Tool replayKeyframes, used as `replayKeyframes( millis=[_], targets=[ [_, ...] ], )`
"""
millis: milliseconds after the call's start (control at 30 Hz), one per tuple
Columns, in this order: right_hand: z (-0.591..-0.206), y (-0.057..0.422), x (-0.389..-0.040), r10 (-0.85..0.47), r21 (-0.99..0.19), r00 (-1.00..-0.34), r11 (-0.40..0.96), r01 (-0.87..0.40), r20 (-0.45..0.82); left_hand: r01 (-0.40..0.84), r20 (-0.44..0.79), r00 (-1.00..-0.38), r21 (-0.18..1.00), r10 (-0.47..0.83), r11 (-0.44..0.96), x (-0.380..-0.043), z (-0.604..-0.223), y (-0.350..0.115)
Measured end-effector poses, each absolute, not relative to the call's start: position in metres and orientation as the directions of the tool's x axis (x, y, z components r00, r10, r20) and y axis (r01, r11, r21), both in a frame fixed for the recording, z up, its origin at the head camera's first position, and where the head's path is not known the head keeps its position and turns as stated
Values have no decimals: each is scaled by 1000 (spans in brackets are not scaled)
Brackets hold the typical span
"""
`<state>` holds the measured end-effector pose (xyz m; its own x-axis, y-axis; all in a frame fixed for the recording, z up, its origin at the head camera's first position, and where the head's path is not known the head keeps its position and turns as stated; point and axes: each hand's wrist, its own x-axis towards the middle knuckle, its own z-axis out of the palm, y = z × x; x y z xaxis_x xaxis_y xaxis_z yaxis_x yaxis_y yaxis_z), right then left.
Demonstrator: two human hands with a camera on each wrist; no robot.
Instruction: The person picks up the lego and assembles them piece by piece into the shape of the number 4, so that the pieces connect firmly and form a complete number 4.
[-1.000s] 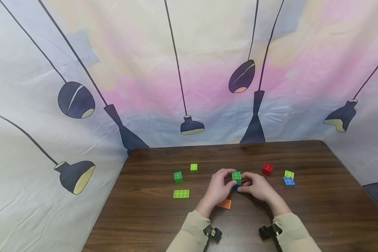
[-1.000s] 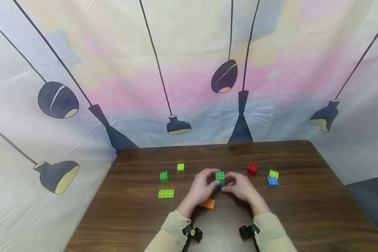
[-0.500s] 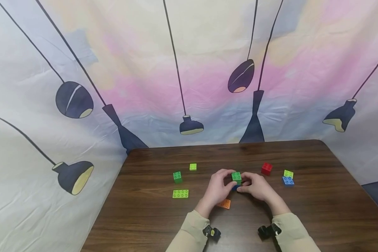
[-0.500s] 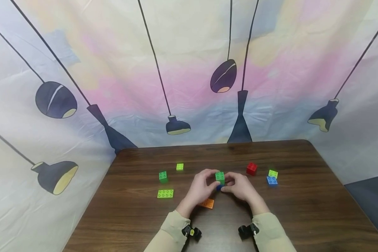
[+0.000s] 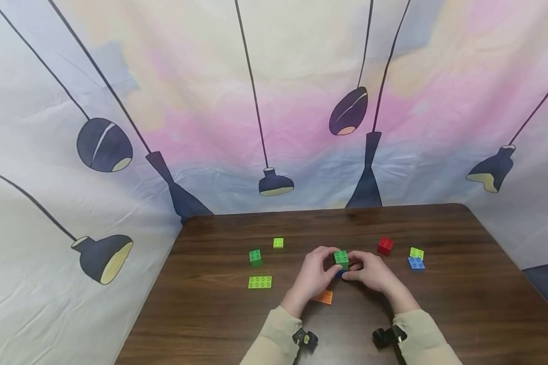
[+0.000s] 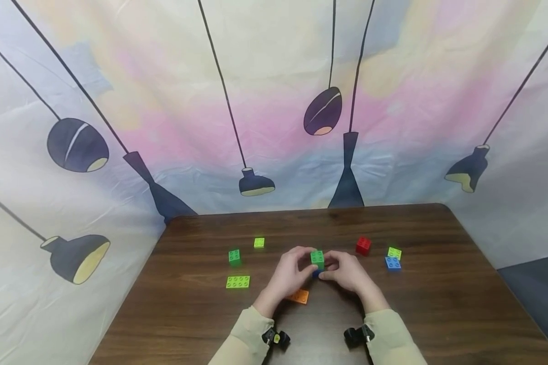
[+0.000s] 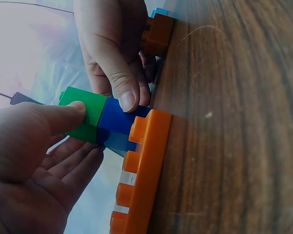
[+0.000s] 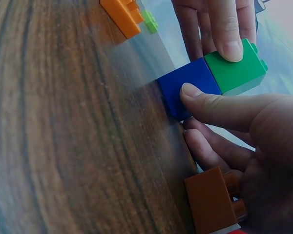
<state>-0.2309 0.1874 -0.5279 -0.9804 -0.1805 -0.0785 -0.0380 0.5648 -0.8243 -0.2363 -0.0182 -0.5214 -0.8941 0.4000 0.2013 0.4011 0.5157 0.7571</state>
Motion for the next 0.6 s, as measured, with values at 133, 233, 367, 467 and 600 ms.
replayKeyframes(
  millis=[133,233,367,467,600],
  targets=[
    [-527,189,-230,-209,-833,-975,550,-55,-74,374,187,-904,782,384,499,-236,-522,-19],
    [-529,193,-229,-259,-859,-964,505,-85,-57,339,164,-916,803,366,491,-235,-522,-20],
    [-528,199,-230,-307,-899,-951,424,-113,-25,330,161,-920,808,357,487,-235,-522,-19],
    [-527,201,-232,-318,-910,-948,397,-119,-14,340,175,-917,811,357,477,-236,-522,-19],
    [-527,202,-233,-308,-915,-951,391,-97,-31,336,179,-919,822,351,460,-237,-522,-19]
  ],
)
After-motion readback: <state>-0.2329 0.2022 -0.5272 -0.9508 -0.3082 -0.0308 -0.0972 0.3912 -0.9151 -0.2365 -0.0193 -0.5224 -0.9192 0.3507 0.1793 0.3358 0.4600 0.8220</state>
